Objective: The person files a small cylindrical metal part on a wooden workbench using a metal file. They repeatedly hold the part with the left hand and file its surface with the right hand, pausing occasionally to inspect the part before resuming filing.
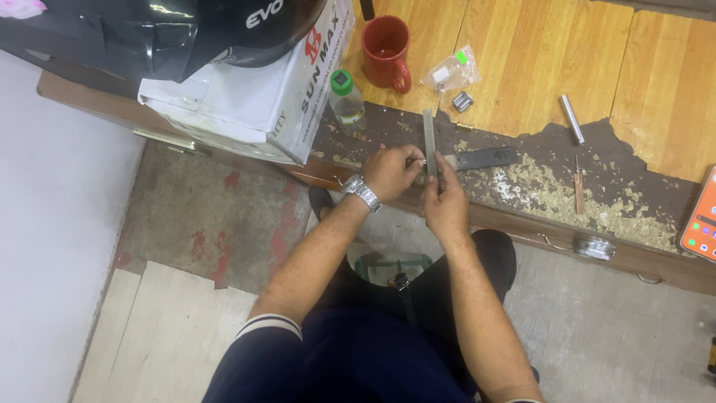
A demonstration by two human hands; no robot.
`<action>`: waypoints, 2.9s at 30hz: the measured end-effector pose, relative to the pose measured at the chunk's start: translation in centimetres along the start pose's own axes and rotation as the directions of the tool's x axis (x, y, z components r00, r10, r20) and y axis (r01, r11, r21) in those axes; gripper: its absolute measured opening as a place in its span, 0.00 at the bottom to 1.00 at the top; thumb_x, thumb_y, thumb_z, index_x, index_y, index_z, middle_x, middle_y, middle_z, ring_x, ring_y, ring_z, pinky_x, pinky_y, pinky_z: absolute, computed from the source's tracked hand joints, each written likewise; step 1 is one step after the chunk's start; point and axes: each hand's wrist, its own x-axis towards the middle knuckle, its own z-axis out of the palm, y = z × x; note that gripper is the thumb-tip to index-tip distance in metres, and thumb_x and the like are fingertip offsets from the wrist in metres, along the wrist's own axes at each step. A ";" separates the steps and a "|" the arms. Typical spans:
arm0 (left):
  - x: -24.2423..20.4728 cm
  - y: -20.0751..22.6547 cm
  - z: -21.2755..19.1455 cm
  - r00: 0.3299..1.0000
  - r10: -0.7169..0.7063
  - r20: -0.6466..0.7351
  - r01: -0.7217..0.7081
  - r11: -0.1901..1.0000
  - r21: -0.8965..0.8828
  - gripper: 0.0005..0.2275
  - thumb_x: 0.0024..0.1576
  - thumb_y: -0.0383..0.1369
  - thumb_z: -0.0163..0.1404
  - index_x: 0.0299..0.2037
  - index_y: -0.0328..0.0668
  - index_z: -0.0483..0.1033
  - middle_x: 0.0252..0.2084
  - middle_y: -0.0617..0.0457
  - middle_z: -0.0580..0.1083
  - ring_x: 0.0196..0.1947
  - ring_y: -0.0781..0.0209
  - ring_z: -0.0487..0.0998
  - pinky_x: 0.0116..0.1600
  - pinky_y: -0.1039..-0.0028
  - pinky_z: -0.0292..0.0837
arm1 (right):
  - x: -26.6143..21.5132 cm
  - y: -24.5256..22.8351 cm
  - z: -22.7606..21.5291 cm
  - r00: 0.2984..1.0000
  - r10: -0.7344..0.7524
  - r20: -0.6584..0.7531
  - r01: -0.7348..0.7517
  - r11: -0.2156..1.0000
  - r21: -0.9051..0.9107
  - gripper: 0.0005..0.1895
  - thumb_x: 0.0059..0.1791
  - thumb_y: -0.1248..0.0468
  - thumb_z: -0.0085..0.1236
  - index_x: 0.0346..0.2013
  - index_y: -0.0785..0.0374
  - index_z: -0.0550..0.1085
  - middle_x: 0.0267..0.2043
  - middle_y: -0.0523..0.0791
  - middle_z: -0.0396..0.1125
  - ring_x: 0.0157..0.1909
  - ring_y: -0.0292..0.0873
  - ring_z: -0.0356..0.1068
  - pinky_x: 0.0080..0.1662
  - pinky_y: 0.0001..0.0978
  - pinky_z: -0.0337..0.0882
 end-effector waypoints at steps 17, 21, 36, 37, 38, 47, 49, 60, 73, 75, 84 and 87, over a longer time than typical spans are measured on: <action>0.8 -2.5 3.0 0.996 0.059 -0.067 -0.056 0.998 0.039 0.08 0.60 0.33 0.50 0.47 0.53 0.80 0.42 0.53 0.82 0.47 0.54 0.82 0.51 0.61 0.76 | -1.2 -3.6 -0.3 0.996 0.085 -0.002 -0.083 0.966 -0.247 0.25 0.55 0.70 0.45 0.68 0.63 0.64 0.62 0.63 0.63 0.61 0.63 0.64 0.54 0.57 0.71; 0.9 -2.4 3.0 0.994 0.070 -0.083 -0.066 0.996 0.054 0.08 0.60 0.34 0.51 0.47 0.54 0.79 0.40 0.54 0.82 0.46 0.55 0.82 0.50 0.60 0.77 | -3.1 -4.3 -0.5 0.993 0.119 0.008 -0.111 0.943 -0.315 0.26 0.54 0.69 0.45 0.69 0.65 0.63 0.59 0.67 0.64 0.58 0.67 0.66 0.52 0.62 0.71; 1.0 -3.0 3.1 0.991 0.109 -0.074 -0.105 0.992 0.064 0.08 0.61 0.35 0.50 0.47 0.55 0.79 0.40 0.56 0.82 0.46 0.57 0.83 0.50 0.61 0.78 | -4.3 -5.0 -1.4 0.989 0.145 0.010 -0.130 0.914 -0.385 0.25 0.54 0.69 0.44 0.67 0.65 0.65 0.55 0.69 0.66 0.55 0.68 0.68 0.49 0.61 0.74; 1.2 -3.3 3.0 0.991 0.105 -0.082 -0.099 0.993 0.067 0.08 0.61 0.35 0.50 0.47 0.55 0.79 0.40 0.56 0.82 0.46 0.57 0.83 0.50 0.61 0.78 | -4.1 -5.0 -1.2 0.990 0.138 0.017 -0.121 0.916 -0.383 0.25 0.54 0.69 0.44 0.67 0.65 0.65 0.55 0.69 0.66 0.55 0.68 0.68 0.49 0.61 0.74; 1.3 -3.5 3.3 0.992 0.103 -0.071 -0.098 0.993 0.073 0.08 0.61 0.36 0.50 0.48 0.56 0.79 0.40 0.56 0.82 0.46 0.57 0.83 0.50 0.60 0.78 | -4.1 -4.9 -1.2 0.991 0.134 0.012 -0.118 0.913 -0.390 0.25 0.54 0.69 0.45 0.67 0.64 0.66 0.55 0.68 0.66 0.54 0.68 0.68 0.49 0.62 0.74; 2.3 -4.2 3.9 0.983 0.156 -0.093 -0.148 0.985 0.090 0.08 0.61 0.36 0.50 0.47 0.56 0.79 0.40 0.57 0.82 0.46 0.56 0.82 0.50 0.60 0.78 | -3.4 -4.9 -1.4 0.998 0.067 0.002 -0.060 0.907 -0.416 0.25 0.53 0.68 0.46 0.66 0.61 0.69 0.53 0.66 0.68 0.52 0.68 0.71 0.47 0.62 0.75; 2.1 -4.9 4.5 0.983 0.168 -0.078 -0.161 0.983 0.085 0.08 0.61 0.36 0.50 0.48 0.56 0.78 0.40 0.56 0.82 0.46 0.56 0.82 0.50 0.59 0.78 | -2.4 -2.9 -0.4 0.995 0.102 0.007 -0.089 0.897 -0.434 0.25 0.53 0.68 0.46 0.66 0.61 0.69 0.53 0.67 0.68 0.51 0.68 0.71 0.48 0.62 0.75; 1.7 -4.0 4.0 0.989 0.128 -0.078 -0.117 0.984 0.132 0.09 0.60 0.35 0.51 0.49 0.56 0.77 0.35 0.56 0.82 0.41 0.55 0.83 0.47 0.60 0.79 | -4.0 -1.7 0.5 0.996 0.025 -0.082 -0.051 0.942 -0.333 0.25 0.53 0.68 0.47 0.67 0.60 0.67 0.51 0.65 0.70 0.49 0.65 0.72 0.44 0.62 0.76; 1.6 -2.6 1.3 0.998 0.054 -0.014 -0.054 0.998 -0.014 0.08 0.60 0.36 0.51 0.47 0.55 0.79 0.34 0.52 0.82 0.41 0.52 0.84 0.48 0.60 0.79 | -5.0 1.9 -1.8 0.984 0.118 -0.132 -0.120 0.993 -0.002 0.25 0.56 0.68 0.44 0.69 0.55 0.65 0.43 0.63 0.73 0.19 0.43 0.72 0.22 0.32 0.72; 1.5 -1.9 0.4 0.999 0.025 0.034 -0.021 0.994 -0.108 0.09 0.60 0.33 0.50 0.48 0.49 0.80 0.40 0.48 0.82 0.46 0.48 0.83 0.51 0.59 0.78 | -4.4 3.2 -2.3 0.976 0.119 -0.182 -0.089 0.982 0.164 0.23 0.57 0.70 0.44 0.68 0.64 0.63 0.27 0.53 0.71 0.17 0.39 0.66 0.20 0.27 0.68; 2.5 -1.8 -0.1 0.987 -0.006 0.161 0.023 0.994 -0.105 0.10 0.60 0.33 0.51 0.49 0.47 0.80 0.45 0.47 0.81 0.51 0.48 0.81 0.55 0.58 0.76 | -0.5 8.9 -4.9 0.973 0.096 -0.208 -0.031 0.955 0.295 0.15 0.56 0.68 0.51 0.57 0.71 0.70 0.19 0.46 0.67 0.13 0.37 0.65 0.15 0.26 0.63; 2.8 -2.0 0.1 0.986 0.007 0.168 0.010 0.995 -0.102 0.11 0.60 0.34 0.50 0.49 0.46 0.81 0.45 0.46 0.81 0.51 0.47 0.81 0.55 0.59 0.76 | -0.2 8.8 -5.2 0.977 0.094 -0.193 -0.023 0.941 0.339 0.13 0.57 0.67 0.50 0.56 0.69 0.71 0.17 0.46 0.63 0.14 0.39 0.65 0.17 0.26 0.63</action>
